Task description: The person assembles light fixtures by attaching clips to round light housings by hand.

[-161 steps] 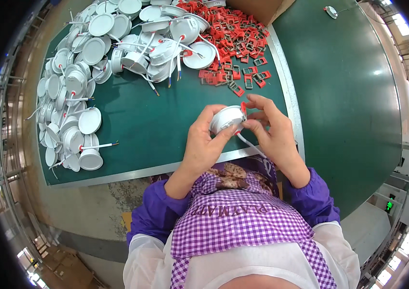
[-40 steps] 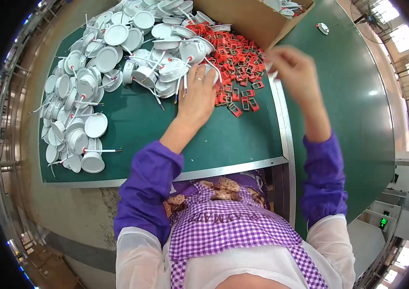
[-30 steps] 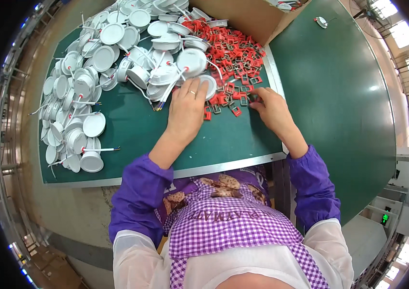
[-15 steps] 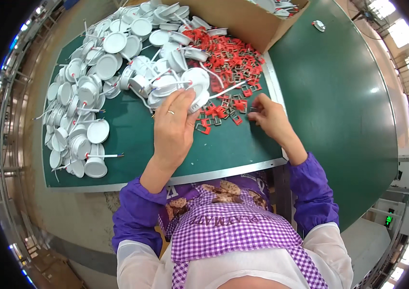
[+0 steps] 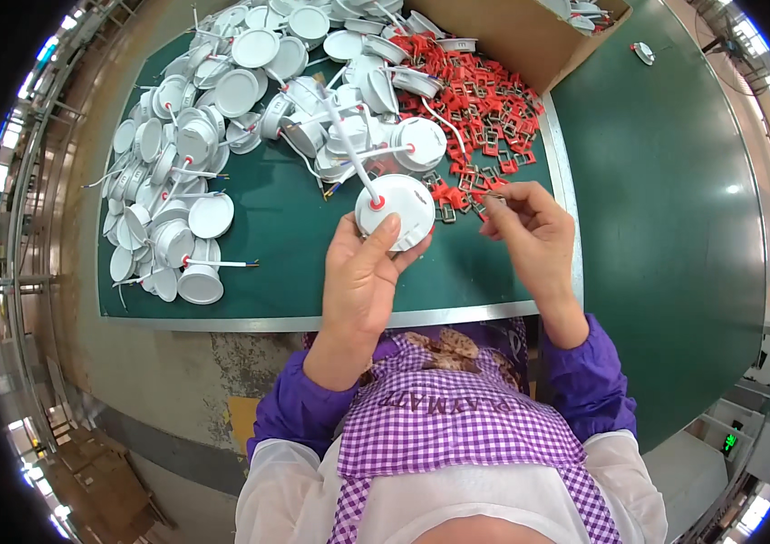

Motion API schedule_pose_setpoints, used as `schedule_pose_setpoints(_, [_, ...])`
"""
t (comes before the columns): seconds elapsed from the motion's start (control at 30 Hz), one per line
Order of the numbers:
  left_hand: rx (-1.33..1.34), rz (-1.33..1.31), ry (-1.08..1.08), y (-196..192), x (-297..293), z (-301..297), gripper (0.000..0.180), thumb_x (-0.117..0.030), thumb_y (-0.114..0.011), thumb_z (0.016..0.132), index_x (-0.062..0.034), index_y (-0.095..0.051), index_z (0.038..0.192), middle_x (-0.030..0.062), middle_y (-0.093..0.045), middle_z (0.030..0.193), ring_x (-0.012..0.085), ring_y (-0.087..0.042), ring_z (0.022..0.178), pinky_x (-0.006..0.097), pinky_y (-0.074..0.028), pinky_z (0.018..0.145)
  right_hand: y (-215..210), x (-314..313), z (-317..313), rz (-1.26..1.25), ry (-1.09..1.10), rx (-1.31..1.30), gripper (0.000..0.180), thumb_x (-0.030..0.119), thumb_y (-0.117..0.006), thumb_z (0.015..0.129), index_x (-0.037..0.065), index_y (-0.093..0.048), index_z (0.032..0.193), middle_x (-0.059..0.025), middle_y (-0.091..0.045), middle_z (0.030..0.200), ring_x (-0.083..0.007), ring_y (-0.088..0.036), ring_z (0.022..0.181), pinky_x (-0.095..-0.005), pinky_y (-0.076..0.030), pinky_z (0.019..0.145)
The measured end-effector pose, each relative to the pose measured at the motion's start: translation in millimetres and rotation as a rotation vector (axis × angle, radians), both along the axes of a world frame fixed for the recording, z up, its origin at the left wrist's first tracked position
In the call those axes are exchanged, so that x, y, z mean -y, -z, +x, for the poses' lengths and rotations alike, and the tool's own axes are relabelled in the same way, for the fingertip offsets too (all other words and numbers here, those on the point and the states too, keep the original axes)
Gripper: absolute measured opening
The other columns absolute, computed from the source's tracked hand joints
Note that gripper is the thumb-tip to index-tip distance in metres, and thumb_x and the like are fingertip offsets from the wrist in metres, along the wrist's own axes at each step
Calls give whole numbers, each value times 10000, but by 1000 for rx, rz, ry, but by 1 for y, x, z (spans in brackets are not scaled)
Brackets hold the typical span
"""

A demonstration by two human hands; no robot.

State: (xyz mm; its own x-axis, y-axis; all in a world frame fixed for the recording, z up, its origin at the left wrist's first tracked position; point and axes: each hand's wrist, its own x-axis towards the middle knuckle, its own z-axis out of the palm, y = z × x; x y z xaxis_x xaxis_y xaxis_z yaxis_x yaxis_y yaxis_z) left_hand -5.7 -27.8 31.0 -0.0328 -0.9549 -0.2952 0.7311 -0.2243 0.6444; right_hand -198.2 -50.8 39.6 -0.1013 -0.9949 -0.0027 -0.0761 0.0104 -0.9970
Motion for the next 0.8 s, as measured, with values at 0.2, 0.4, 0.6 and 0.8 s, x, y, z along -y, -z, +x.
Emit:
schedule_pose_setpoints(0.2, [173, -96, -47, 15, -5, -25, 356, -70, -640, 931, 0, -454, 1226, 95, -598, 1156, 169, -611, 1046, 335, -514, 911, 7, -7, 28, -160, 73, -81, 114, 32, -694, 856, -23, -656, 949, -73, -685, 799, -111, -667, 688, -233, -521, 621])
schedule_pose_setpoints(0.4, [266, -211, -83, 24, -8, -30, 353, -30, -649, 919, 22, -492, 1231, 77, -607, 1133, 129, -594, 1014, 270, -484, 892, 10, -17, 29, -343, -18, -364, 165, 0, -694, 836, -2, -661, 997, -125, -686, 832, -193, -689, 708, -278, -526, 612])
schedule_pose_setpoints(0.6, [396, -299, -81, 27, -11, -32, 338, -37, -650, 922, 22, -510, 1224, 65, -612, 1096, 105, -576, 996, 253, -475, 864, 10, -20, 26, -286, -30, -389, 140, -18, -671, 846, -9, -649, 984, -132, -682, 805, -201, -702, 723, -288, -535, 616])
schedule_pose_setpoints(0.8, [485, -351, -49, 35, -9, -30, 301, -33, -663, 911, 23, -542, 1180, 54, -608, 1079, 95, -571, 963, 242, -476, 832, 8, -22, 24, -249, -33, -382, 106, -23, -667, 848, -17, -639, 951, -135, -679, 795, -199, -702, 722, -285, -536, 615])
